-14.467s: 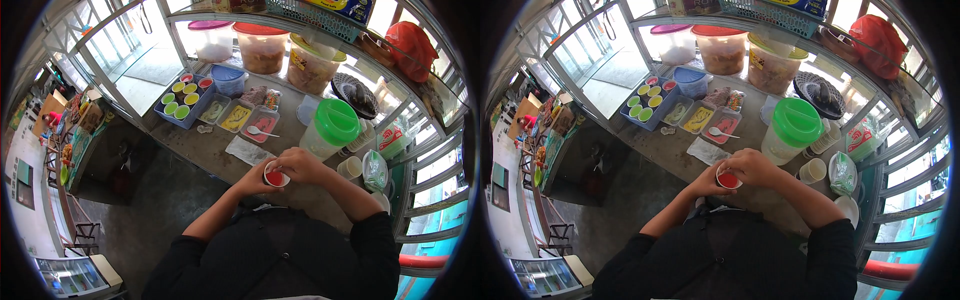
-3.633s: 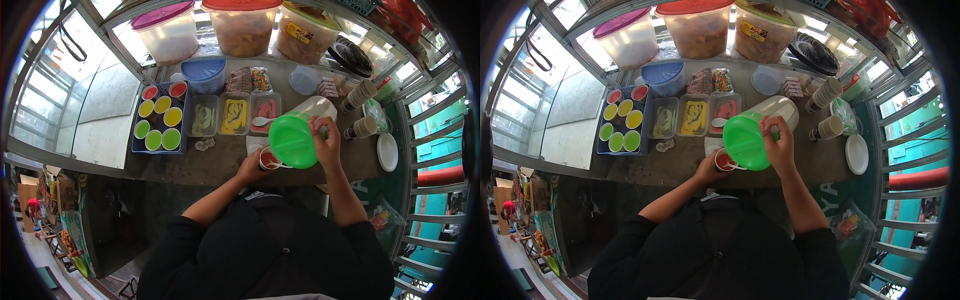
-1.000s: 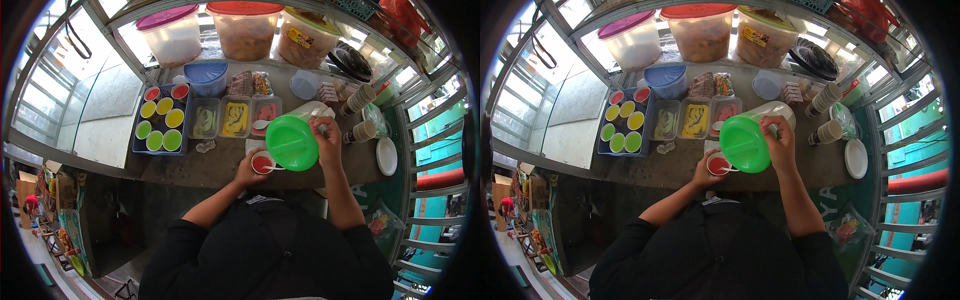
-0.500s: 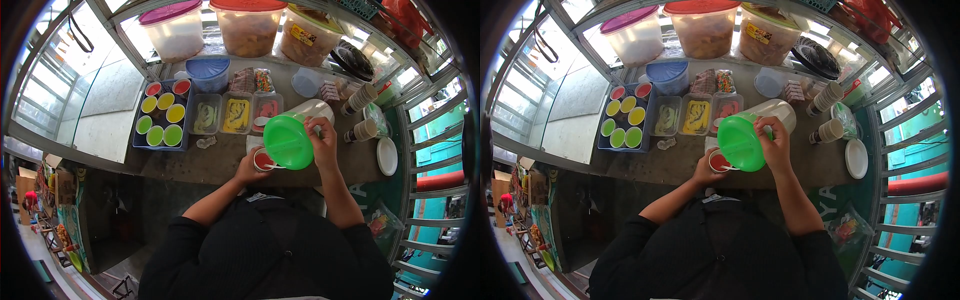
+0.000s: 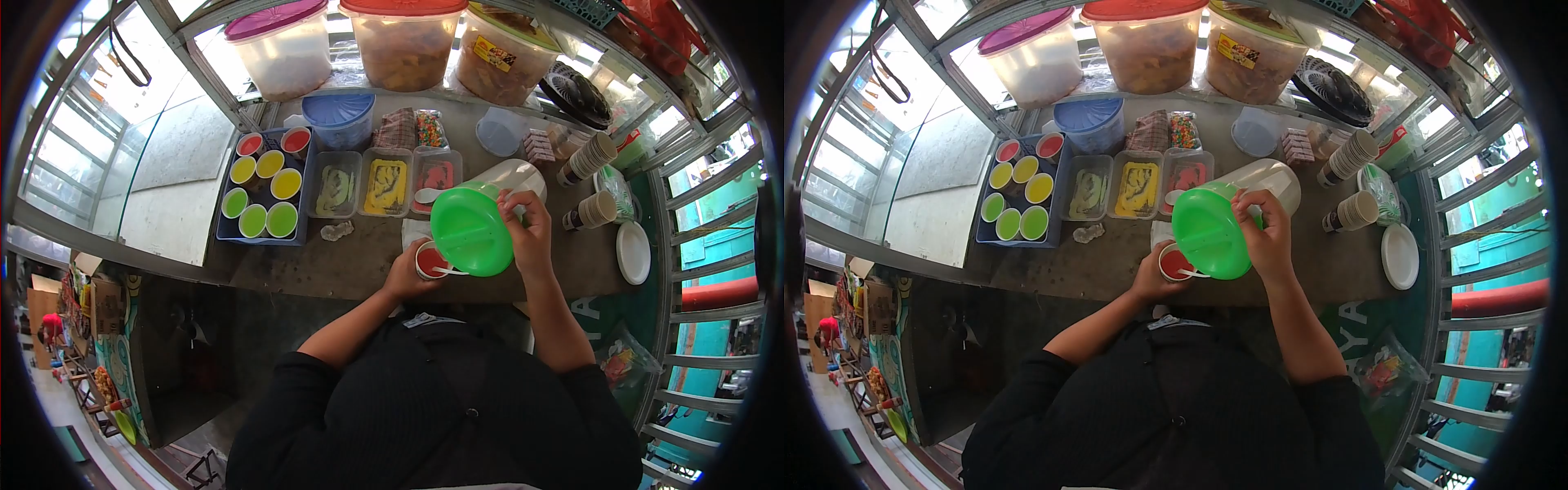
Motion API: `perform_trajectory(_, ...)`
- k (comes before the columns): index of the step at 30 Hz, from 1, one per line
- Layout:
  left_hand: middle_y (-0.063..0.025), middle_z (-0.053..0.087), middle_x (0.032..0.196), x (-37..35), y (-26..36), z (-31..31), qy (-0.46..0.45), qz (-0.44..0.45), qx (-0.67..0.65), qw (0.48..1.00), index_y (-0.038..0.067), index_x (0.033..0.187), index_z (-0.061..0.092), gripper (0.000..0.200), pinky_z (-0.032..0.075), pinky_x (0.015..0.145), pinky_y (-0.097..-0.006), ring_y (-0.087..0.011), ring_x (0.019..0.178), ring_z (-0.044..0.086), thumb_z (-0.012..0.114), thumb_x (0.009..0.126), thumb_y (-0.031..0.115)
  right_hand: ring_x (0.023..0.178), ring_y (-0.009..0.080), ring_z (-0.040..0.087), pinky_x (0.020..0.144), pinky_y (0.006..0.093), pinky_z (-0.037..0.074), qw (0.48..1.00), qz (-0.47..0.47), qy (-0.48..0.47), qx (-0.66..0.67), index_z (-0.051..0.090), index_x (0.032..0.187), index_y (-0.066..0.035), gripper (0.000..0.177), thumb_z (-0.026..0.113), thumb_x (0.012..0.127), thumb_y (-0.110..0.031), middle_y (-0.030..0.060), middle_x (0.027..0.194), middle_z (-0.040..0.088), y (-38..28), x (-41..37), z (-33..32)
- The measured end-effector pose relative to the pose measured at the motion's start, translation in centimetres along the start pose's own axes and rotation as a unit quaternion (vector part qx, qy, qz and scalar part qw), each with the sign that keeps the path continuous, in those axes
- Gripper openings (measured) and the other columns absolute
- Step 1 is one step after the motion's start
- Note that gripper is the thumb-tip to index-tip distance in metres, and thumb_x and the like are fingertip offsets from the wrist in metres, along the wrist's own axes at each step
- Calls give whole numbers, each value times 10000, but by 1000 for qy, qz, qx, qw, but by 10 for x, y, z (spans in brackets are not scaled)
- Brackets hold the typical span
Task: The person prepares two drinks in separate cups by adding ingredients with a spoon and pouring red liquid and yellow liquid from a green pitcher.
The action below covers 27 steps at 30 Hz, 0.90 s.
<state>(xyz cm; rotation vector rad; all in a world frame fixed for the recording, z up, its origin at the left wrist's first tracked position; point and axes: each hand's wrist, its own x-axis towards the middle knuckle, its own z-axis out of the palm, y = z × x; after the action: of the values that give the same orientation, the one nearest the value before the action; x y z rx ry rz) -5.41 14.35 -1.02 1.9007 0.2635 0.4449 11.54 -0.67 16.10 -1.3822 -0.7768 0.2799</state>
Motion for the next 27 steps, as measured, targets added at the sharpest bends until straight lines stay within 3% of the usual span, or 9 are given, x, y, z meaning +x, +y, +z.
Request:
perform_trajectory(10, -192, 689, 1190, 1, 0, 0, 5, 6, 15, 1000, 23, 1353, 498, 832, 549, 950, -400, -308, 1114, 700, 913, 684, 293, 1009, 120, 577, 951, 281, 444, 1000, 0, -6, -12, 586, 958, -54, 70, 644, 977, -18, 43, 1023, 636, 2, 2, 0)
perform_trajectory(13, -215, 663, 1235, 1, 1, -1, -4, -4, 8, 1000, 28, 1351, 499, 843, 544, 959, -443, -383, 1138, 669, 909, 680, 333, 1007, 120, 576, 950, 281, 443, 1000, -2, -5, -14, 586, 959, -54, 70, 646, 978, -23, 44, 1020, 636, 3, 2, 1)
perform_trajectory(27, -217, 653, 1259, 0, 3, -1, -8, -18, 17, 1000, 22, 1363, 498, 865, 543, 965, -440, -373, 1155, 663, 911, 672, 338, 1009, 125, 576, 956, 286, 442, 1000, -13, -19, -17, 583, 960, -52, 73, 640, 975, -9, 46, 1020, 632, 0, 3, 0)
